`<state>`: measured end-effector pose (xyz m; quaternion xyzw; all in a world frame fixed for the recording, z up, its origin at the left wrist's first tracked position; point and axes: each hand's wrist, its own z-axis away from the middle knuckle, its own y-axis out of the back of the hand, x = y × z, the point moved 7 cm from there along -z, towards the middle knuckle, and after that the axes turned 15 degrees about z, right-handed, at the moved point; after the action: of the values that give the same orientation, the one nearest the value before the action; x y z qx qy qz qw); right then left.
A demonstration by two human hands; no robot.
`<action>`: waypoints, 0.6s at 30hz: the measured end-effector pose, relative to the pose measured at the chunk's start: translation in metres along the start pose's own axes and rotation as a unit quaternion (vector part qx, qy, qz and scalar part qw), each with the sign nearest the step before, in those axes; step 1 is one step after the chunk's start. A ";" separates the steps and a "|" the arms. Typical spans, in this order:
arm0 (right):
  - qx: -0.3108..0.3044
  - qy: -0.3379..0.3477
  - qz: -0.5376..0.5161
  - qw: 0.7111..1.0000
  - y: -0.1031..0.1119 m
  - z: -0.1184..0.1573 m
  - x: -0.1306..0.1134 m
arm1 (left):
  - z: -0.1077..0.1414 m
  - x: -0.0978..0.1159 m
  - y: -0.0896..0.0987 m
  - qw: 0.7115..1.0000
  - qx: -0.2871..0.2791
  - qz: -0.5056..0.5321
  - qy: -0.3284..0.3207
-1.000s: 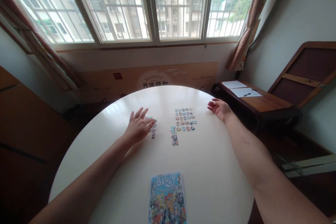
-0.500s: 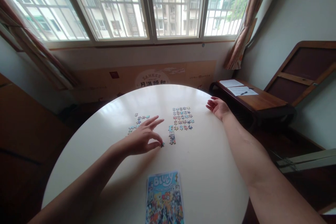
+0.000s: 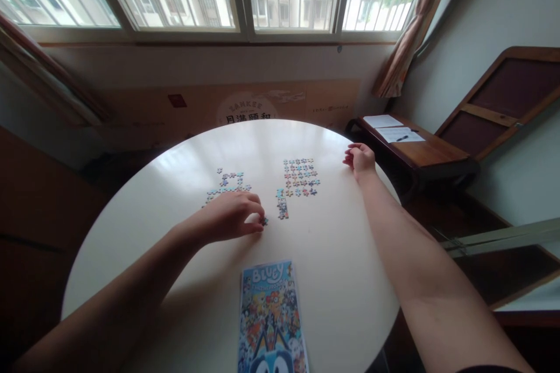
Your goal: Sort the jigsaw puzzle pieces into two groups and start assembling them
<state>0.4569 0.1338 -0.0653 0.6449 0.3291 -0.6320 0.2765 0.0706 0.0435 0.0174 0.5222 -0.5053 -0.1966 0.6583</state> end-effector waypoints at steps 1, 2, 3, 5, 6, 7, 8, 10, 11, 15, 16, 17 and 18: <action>-0.003 0.003 0.005 1.000 0.000 0.000 -0.001 | -0.001 0.000 -0.002 1.000 -0.001 0.009 -0.001; -0.008 0.005 0.009 1.000 0.001 0.000 -0.002 | -0.002 0.001 -0.003 1.000 0.000 0.016 0.000; -0.014 0.006 0.013 1.000 0.002 -0.001 -0.003 | -0.003 0.000 -0.004 1.000 0.000 0.020 0.003; -0.026 0.007 0.020 0.999 0.003 -0.003 -0.005 | -0.005 0.000 -0.005 1.000 -0.004 0.015 0.012; -0.030 0.007 0.025 0.999 0.003 -0.004 -0.006 | -0.006 -0.001 -0.006 1.000 -0.008 0.010 0.017; -0.033 0.008 0.029 0.999 0.003 -0.006 -0.007 | -0.007 -0.001 -0.007 1.000 -0.013 0.007 0.023; -0.035 0.010 0.035 0.999 0.003 -0.007 -0.008 | -0.008 -0.002 -0.008 0.999 -0.018 0.004 0.027; -0.038 0.017 0.052 0.998 0.001 -0.008 -0.009 | -0.009 -0.004 -0.010 0.999 -0.025 0.007 0.035; -0.040 0.022 0.063 0.997 -0.001 -0.008 -0.010 | -0.010 -0.005 -0.011 0.999 -0.028 0.011 0.039; -0.055 0.052 0.115 0.990 -0.011 -0.002 -0.012 | -0.009 -0.011 -0.013 0.998 -0.034 0.034 0.048; -0.059 0.062 0.127 0.988 -0.013 0.001 -0.013 | -0.009 -0.012 -0.014 0.997 -0.036 0.040 0.048; -0.062 0.071 0.135 0.986 -0.015 0.004 -0.015 | -0.009 -0.013 -0.014 0.997 -0.037 0.047 0.049; -0.067 0.083 0.143 0.984 -0.016 0.007 -0.017 | -0.009 -0.014 -0.014 0.997 -0.036 0.055 0.050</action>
<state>0.4403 0.1378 -0.0473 0.7153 0.2973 -0.5066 0.3785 0.0762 0.0531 -0.0008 0.4783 -0.4925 -0.1518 0.7111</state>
